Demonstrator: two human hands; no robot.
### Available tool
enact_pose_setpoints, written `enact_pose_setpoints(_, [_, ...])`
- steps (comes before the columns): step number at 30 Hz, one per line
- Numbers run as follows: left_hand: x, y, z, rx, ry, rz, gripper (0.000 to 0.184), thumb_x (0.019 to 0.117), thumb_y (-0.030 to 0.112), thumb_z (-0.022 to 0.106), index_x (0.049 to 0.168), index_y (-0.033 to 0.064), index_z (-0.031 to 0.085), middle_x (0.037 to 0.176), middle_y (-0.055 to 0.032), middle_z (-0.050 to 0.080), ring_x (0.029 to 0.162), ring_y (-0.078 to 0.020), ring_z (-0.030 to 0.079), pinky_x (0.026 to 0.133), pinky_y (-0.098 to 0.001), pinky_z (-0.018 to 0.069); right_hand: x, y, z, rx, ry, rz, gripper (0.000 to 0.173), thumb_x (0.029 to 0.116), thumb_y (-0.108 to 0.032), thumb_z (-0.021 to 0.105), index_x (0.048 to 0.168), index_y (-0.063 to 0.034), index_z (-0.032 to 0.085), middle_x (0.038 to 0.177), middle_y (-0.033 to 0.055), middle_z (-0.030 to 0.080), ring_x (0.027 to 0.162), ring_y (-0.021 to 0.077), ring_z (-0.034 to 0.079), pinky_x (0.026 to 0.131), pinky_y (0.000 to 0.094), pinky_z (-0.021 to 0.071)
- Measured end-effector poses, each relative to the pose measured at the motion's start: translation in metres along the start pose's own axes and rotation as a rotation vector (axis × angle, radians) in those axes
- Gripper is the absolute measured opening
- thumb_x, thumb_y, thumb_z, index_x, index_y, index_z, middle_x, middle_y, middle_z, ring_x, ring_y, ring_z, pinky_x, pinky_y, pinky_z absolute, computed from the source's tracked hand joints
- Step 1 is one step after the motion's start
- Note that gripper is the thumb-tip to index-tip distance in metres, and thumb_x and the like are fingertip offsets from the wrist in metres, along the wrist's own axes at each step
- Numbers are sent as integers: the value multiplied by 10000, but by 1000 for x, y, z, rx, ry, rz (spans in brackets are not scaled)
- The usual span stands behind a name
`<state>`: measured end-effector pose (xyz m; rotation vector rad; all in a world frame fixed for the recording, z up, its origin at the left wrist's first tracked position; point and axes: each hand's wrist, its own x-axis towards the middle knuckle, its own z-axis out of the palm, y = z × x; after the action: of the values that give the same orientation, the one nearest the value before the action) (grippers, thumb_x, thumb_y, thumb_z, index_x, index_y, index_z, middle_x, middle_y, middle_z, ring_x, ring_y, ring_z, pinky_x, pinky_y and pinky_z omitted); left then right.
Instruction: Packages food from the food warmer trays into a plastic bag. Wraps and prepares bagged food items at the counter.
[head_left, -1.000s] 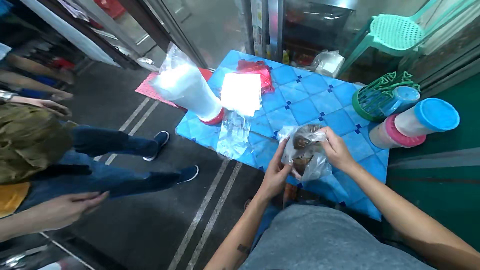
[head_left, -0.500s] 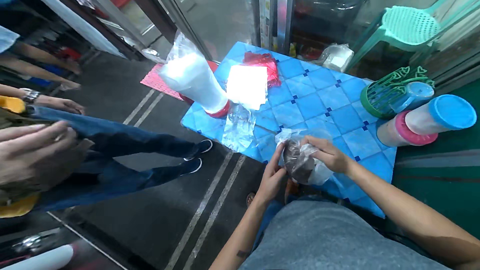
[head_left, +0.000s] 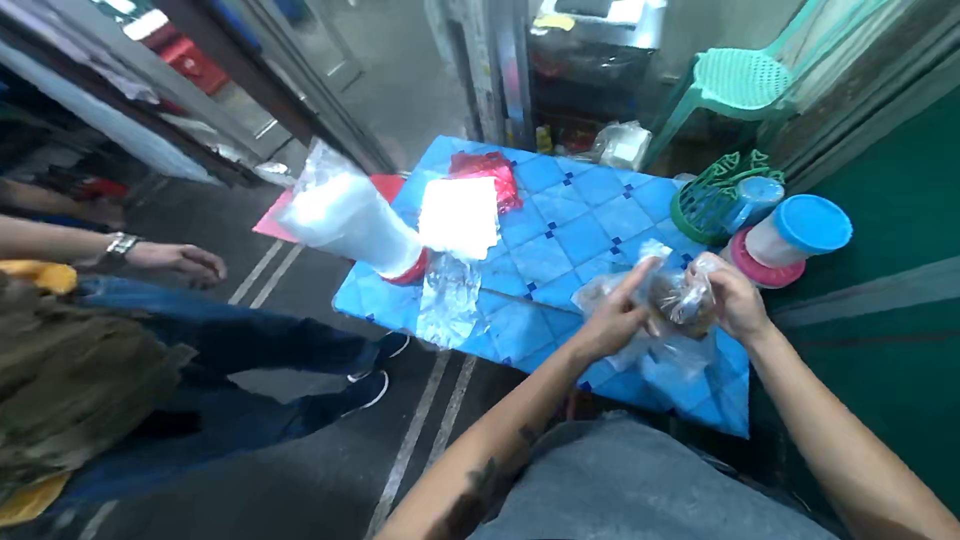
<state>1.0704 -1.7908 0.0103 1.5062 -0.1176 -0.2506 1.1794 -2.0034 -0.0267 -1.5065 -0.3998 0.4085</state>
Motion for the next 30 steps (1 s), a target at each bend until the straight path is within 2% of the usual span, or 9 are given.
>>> enact_pose_setpoints(4, [1,-5,-22,3,-10,14,687,974,-71,397,1610,169,294,1557,-54,440,785,-112,660,690,-314,583,-13,4,-8,31,61,-34,294,974,-192,336,949,-197,629,842,-86,628,761,17,601,680,209,526])
enact_pose_setpoints(7, [-1,-4,-37,83,-43,15,690,948,-57,404,1600,157,328,1604,-22,395,959,-116,668,783,-333,583,-8,-3,9,284,72,-67,318,997,-200,336,915,-216,644,819,-83,629,750,27,598,678,210,522])
enact_pose_setpoints(12, [-10,-1,-49,24,-83,-4,725,971,-97,433,1617,200,286,1513,-61,500,754,-157,692,681,-341,611,16,-1,56,435,154,78,308,1020,-200,325,973,-161,627,852,-44,661,800,70,642,733,279,561])
enact_pose_setpoints(15, [-17,-4,-54,61,-35,-11,755,968,-88,457,1625,234,271,1457,-74,545,768,-172,689,685,-350,612,29,10,70,116,-31,-68,270,996,-146,377,1075,-75,626,978,-13,670,917,56,644,845,273,561])
enact_pose_setpoints(17, [-18,-10,-58,102,25,-21,729,976,-19,505,1617,260,297,1485,-26,534,842,-151,690,728,-346,602,30,15,78,-264,-267,-135,338,1022,-112,433,1241,51,634,1192,137,681,1127,161,644,1024,373,523])
enact_pose_setpoints(21, [-15,-21,-66,71,136,27,724,903,56,560,1584,191,355,1525,-5,499,778,-94,681,676,-306,594,33,0,74,-612,-583,-275,337,970,-83,635,1301,-14,635,1361,168,609,1261,261,596,1080,442,495])
enact_pose_setpoints(25, [-23,-26,-70,26,166,100,731,895,90,567,1584,103,323,1568,-38,444,761,-65,678,630,-266,589,30,-49,19,-695,-214,-192,356,1020,-191,616,1358,-81,603,1369,126,589,1003,222,684,850,409,596])
enact_pose_setpoints(27, [-26,-28,-68,23,193,104,720,895,90,562,1577,88,332,1551,-45,462,717,-76,667,597,-274,589,31,-52,-6,-835,-44,-142,309,1053,-223,569,1311,-67,634,1244,125,662,993,242,689,880,444,580])
enact_pose_setpoints(30, [-26,-28,-65,28,222,117,696,903,51,550,1567,68,342,1555,-42,466,651,-65,639,561,-261,564,50,-43,-41,-1246,88,-109,271,1035,-197,586,1248,-64,688,1204,155,690,1160,333,641,990,539,510])
